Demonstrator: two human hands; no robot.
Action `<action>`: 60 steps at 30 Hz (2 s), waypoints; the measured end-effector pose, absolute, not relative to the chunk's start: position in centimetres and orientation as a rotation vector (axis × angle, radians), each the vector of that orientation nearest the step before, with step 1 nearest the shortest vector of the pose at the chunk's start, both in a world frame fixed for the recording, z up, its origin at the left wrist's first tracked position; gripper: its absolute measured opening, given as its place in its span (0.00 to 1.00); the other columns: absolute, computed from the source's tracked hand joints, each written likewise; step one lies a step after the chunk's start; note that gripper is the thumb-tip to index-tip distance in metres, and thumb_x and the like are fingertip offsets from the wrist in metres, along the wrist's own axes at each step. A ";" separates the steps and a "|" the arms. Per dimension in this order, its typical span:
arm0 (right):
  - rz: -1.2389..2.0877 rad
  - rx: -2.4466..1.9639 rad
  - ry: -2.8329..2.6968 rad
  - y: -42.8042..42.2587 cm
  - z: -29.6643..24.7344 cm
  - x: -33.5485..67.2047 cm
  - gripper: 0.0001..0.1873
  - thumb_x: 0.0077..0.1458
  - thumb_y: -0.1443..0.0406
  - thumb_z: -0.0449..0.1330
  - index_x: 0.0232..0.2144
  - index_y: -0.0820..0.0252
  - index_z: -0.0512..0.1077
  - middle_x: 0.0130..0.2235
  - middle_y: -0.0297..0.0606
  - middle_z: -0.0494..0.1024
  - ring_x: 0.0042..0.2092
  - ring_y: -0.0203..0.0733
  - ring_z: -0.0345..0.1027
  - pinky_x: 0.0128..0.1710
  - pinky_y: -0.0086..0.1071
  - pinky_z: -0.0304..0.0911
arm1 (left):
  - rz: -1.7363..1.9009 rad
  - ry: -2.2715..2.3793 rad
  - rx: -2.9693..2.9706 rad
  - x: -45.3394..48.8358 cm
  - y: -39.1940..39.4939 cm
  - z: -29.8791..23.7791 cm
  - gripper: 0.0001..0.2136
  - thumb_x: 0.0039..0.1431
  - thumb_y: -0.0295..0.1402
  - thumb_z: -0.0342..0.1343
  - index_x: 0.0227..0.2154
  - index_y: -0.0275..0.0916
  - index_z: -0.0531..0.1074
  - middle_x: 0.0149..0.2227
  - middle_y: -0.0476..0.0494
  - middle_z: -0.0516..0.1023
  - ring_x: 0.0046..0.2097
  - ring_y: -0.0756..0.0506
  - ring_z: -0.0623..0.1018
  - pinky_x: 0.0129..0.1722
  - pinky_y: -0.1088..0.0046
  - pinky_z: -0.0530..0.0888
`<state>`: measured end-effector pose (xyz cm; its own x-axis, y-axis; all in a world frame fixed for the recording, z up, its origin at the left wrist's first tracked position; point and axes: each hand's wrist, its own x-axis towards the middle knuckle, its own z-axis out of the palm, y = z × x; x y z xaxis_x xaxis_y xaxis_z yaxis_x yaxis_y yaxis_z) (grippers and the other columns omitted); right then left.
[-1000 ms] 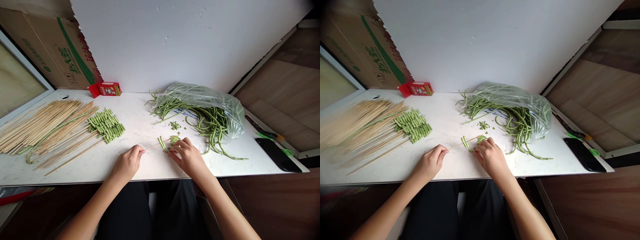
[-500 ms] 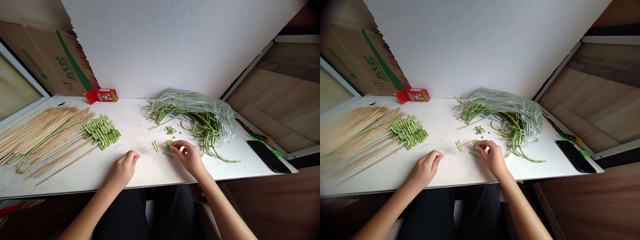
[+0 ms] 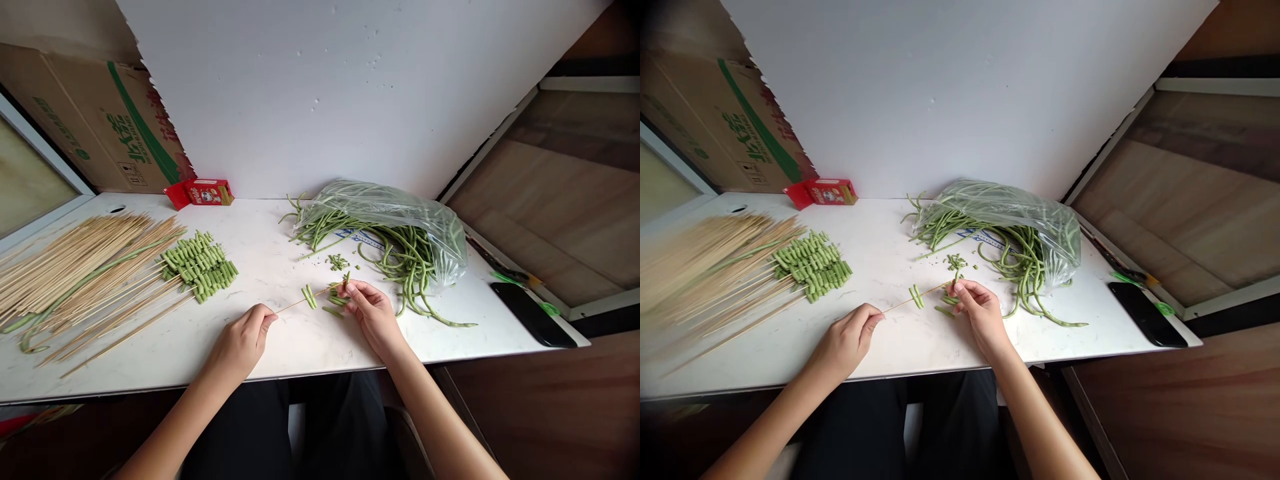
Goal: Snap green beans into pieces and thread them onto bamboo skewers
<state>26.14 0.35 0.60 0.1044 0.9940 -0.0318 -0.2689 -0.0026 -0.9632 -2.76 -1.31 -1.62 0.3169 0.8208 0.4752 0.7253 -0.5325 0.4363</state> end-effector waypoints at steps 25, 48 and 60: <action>1.208 -1.103 -0.870 0.6 -0.2 26.4 0.16 0.49 0.52 0.78 0.37 0.53 0.85 0.36 0.37 0.82 0.31 0.38 0.68 0.32 0.35 0.66 | 0.943 1.466 2.402 -2.7 -1.3 -1.2 0.10 0.77 0.35 0.46 0.37 0.43 0.67 0.34 0.47 0.80 0.31 0.46 0.79 0.30 0.72 0.70; 1.246 -1.083 -0.852 0.5 0.7 25.9 0.16 0.53 0.51 0.75 0.37 0.55 0.85 0.35 0.37 0.78 0.37 0.41 0.68 0.30 0.33 0.62 | 0.947 1.442 2.402 -2.7 -1.4 -1.2 0.10 0.77 0.34 0.46 0.37 0.42 0.68 0.35 0.47 0.82 0.33 0.46 0.81 0.31 0.72 0.71; 1.260 -1.074 -0.850 0.5 0.8 25.8 0.16 0.53 0.52 0.75 0.35 0.56 0.84 0.35 0.38 0.78 0.37 0.41 0.67 0.30 0.32 0.61 | 0.921 1.444 2.393 -2.8 -1.4 -1.2 0.10 0.77 0.34 0.46 0.37 0.43 0.67 0.35 0.47 0.82 0.32 0.46 0.80 0.30 0.72 0.70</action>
